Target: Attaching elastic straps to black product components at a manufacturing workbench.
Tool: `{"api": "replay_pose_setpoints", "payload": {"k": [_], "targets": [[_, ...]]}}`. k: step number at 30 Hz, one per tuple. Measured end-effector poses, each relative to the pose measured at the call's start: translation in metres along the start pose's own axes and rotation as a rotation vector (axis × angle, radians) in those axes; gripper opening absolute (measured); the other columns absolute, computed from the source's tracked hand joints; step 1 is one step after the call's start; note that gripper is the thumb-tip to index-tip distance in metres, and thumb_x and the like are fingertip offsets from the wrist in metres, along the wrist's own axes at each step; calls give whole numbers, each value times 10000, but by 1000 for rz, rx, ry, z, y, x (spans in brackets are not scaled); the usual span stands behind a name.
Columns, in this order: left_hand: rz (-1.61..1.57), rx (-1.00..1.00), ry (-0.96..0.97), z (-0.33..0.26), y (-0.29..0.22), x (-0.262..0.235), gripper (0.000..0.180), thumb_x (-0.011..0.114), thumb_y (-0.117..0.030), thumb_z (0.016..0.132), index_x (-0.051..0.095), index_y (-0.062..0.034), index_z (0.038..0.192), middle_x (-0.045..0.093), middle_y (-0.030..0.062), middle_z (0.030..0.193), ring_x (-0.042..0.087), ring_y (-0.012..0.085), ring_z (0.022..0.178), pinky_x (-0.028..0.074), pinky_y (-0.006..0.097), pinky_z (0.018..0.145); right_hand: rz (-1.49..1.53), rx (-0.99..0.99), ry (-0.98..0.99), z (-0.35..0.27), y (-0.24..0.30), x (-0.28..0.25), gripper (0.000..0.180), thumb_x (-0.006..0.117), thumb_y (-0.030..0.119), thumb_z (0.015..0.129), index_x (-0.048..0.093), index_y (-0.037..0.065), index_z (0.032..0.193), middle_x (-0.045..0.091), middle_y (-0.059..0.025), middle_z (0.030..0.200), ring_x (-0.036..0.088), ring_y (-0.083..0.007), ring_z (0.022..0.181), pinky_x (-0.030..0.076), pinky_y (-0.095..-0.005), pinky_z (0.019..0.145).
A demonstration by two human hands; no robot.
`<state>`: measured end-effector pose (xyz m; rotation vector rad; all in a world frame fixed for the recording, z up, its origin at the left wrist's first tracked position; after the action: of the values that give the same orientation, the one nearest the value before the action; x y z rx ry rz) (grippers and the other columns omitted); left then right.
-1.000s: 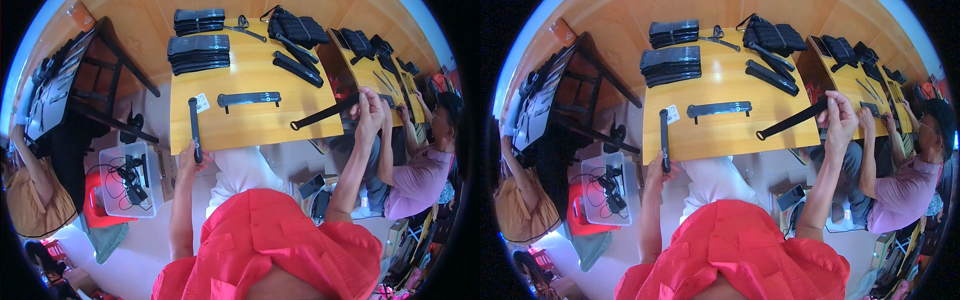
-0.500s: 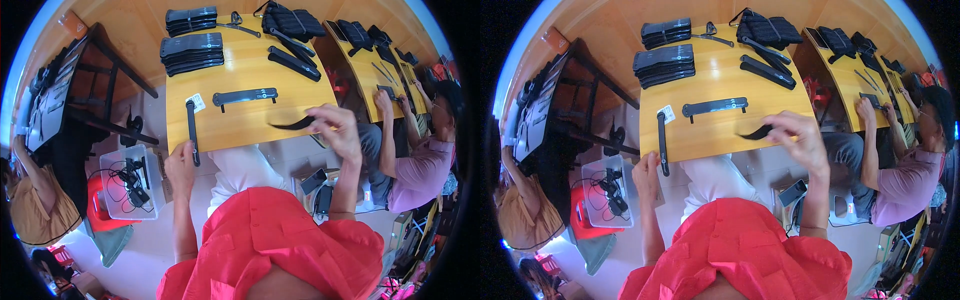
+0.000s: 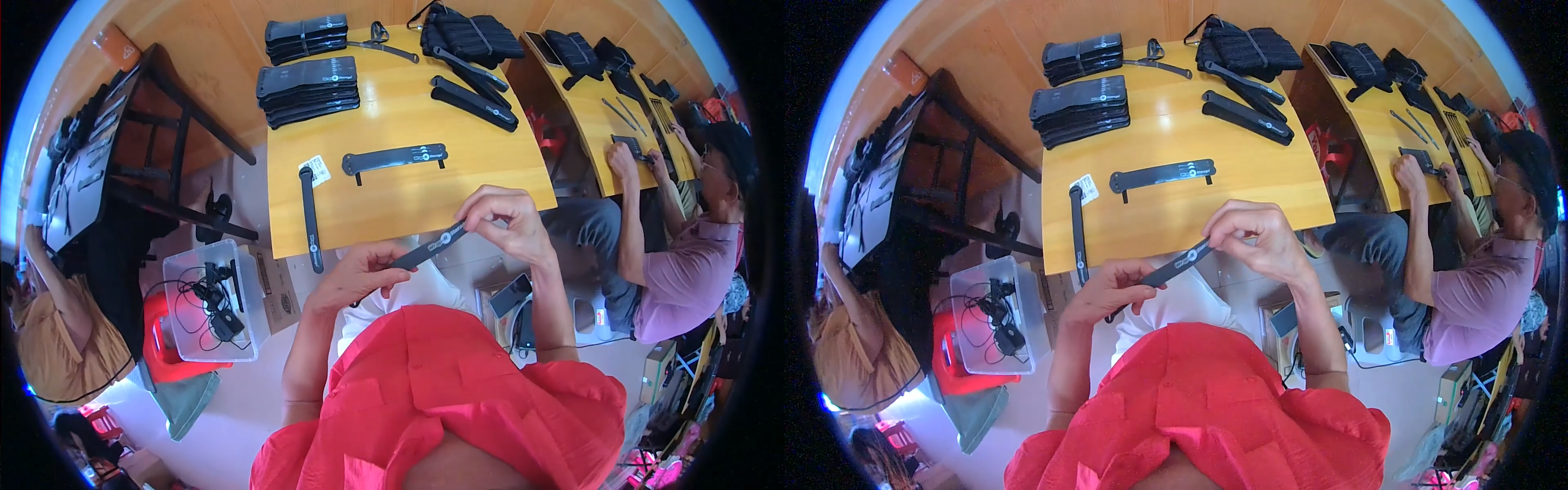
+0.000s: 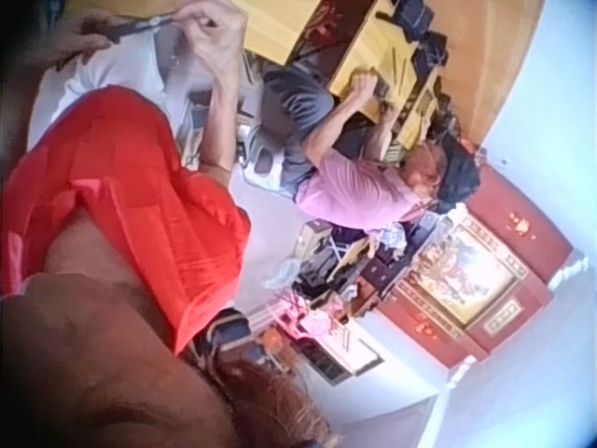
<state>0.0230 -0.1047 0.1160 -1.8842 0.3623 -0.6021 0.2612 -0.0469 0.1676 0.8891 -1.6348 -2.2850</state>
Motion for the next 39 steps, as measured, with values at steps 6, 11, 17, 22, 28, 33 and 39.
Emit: {"api": "replay_pose_setpoints", "payload": {"k": [6,11,17,22,28,33,39], "targets": [[84,5,-152,1,9,-12,161,638,-160,844,645,-8,898,549,-28,684,476,37,592,401,186,517,448,240,-3,-2,-24,4,165,550,-77,739,628,-5,866,611,-104,943,634,-167,777,538,-257,634],[171,-10,-184,8,12,-14,187,648,-187,833,654,-9,888,554,-21,679,478,49,594,403,197,520,409,401,-35,0,-29,15,153,583,19,823,597,-30,968,619,-90,904,629,-127,677,508,-214,553],[241,21,-225,7,23,-33,177,645,-162,828,651,8,877,592,2,696,524,63,613,436,210,541,361,478,-11,-4,-55,9,163,613,17,820,615,-31,976,615,-43,640,602,-93,549,488,-193,495],[146,42,-379,7,36,-59,101,623,-88,841,640,4,879,616,20,729,576,76,627,497,207,596,370,514,-169,-4,-81,6,171,651,21,795,624,-21,959,634,-57,684,604,-94,544,514,-204,493],[-3,85,-610,30,43,-74,132,640,-101,833,648,27,864,618,31,689,566,67,603,482,199,569,333,604,-318,1,-107,7,126,693,53,775,635,1,875,629,-47,656,594,-88,505,505,-182,483],[-19,116,-731,52,54,-91,122,674,-108,809,645,7,834,621,33,683,566,70,557,480,194,526,318,612,-417,9,-140,5,93,684,71,789,616,15,820,625,-44,657,582,-91,504,488,-194,462],[-319,146,-750,68,59,-105,136,673,-106,814,631,2,885,629,41,738,593,93,593,518,205,549,437,577,-467,26,-156,3,85,629,91,838,606,10,831,622,-50,682,591,-95,557,486,-202,484]]}}
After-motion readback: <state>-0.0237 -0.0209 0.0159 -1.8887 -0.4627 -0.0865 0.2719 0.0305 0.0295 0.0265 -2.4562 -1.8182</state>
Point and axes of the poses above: each hand's wrist, its own z-axis towards the middle knuckle, its own x-axis out of the palm, y = z × x, the point moved 2 cm from there along z, towards the middle knuckle
